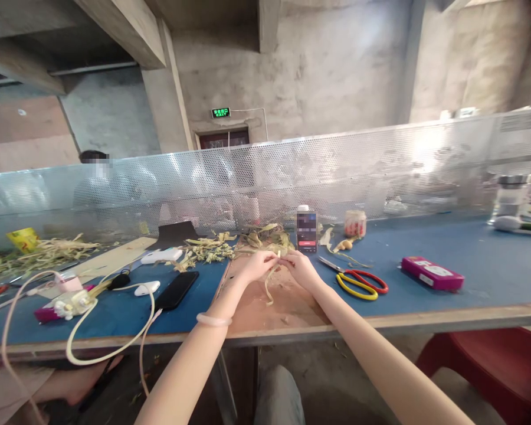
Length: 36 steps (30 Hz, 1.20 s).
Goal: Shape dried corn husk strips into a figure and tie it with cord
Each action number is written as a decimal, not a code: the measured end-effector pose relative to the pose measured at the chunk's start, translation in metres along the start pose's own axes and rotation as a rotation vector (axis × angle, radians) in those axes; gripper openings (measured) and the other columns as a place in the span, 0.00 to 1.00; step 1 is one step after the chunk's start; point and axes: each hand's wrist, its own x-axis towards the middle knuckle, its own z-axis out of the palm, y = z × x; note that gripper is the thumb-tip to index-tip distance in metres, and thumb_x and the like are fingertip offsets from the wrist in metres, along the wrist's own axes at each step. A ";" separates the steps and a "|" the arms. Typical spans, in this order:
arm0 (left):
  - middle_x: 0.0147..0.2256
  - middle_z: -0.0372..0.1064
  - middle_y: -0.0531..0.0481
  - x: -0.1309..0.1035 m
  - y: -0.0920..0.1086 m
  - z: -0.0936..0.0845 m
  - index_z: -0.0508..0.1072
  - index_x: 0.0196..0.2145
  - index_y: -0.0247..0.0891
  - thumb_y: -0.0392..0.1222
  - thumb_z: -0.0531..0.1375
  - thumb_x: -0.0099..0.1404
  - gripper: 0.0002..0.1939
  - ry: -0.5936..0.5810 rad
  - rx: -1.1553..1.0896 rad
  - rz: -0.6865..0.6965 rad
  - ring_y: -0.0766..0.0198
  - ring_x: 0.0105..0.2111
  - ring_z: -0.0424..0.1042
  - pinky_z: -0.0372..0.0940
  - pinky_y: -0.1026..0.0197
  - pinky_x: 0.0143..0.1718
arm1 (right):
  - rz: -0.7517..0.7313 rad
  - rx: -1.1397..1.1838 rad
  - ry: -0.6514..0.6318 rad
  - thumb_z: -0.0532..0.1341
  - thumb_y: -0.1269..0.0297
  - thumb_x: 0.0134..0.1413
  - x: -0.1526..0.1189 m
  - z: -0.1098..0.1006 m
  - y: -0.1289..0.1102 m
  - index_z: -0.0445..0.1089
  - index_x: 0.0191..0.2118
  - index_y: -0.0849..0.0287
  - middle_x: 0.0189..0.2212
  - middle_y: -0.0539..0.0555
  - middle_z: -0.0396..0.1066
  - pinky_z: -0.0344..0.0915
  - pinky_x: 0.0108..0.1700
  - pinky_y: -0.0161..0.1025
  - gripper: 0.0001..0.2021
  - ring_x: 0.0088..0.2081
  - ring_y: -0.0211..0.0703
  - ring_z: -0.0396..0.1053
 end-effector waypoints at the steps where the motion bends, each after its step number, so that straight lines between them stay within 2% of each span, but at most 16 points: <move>1: 0.25 0.69 0.51 0.000 -0.001 0.000 0.73 0.28 0.34 0.44 0.53 0.59 0.13 -0.003 -0.010 -0.002 0.65 0.26 0.64 0.56 0.65 0.28 | 0.000 0.002 -0.003 0.54 0.67 0.56 0.000 0.000 0.000 0.73 0.28 0.58 0.24 0.52 0.66 0.60 0.33 0.34 0.11 0.30 0.39 0.64; 6: 0.26 0.70 0.51 0.002 -0.006 0.000 0.74 0.28 0.33 0.46 0.51 0.61 0.17 -0.019 -0.089 -0.031 0.65 0.26 0.65 0.58 0.65 0.29 | 0.023 -0.001 0.033 0.53 0.67 0.55 -0.001 -0.002 -0.002 0.72 0.27 0.59 0.24 0.51 0.63 0.58 0.30 0.33 0.12 0.26 0.37 0.61; 10: 0.25 0.71 0.50 0.003 -0.014 0.000 0.74 0.28 0.32 0.48 0.55 0.57 0.15 -0.055 -0.146 -0.065 0.65 0.26 0.66 0.59 0.65 0.29 | 0.064 -0.007 0.092 0.53 0.67 0.53 -0.001 -0.002 -0.001 0.70 0.26 0.60 0.23 0.50 0.61 0.57 0.29 0.33 0.11 0.24 0.37 0.60; 17: 0.30 0.72 0.48 0.005 -0.027 0.002 0.72 0.35 0.33 0.46 0.60 0.53 0.14 -0.062 -0.238 -0.107 0.66 0.28 0.68 0.61 0.65 0.31 | 0.122 0.018 0.134 0.55 0.65 0.51 0.001 -0.005 -0.001 0.69 0.25 0.60 0.22 0.50 0.61 0.59 0.29 0.33 0.09 0.24 0.38 0.61; 27: 0.30 0.70 0.49 0.005 -0.032 0.002 0.71 0.34 0.34 0.46 0.62 0.52 0.14 -0.046 -0.279 -0.116 0.67 0.29 0.68 0.63 0.64 0.32 | 0.197 0.089 0.107 0.57 0.64 0.48 0.001 -0.004 0.000 0.68 0.25 0.60 0.23 0.50 0.65 0.59 0.31 0.34 0.07 0.26 0.38 0.63; 36: 0.29 0.69 0.49 0.004 -0.029 0.004 0.71 0.34 0.33 0.44 0.61 0.53 0.12 -0.039 -0.274 -0.078 0.68 0.28 0.67 0.61 0.66 0.29 | 0.288 0.213 0.064 0.59 0.58 0.46 0.004 -0.005 0.003 0.67 0.26 0.60 0.24 0.51 0.69 0.60 0.31 0.35 0.09 0.27 0.39 0.65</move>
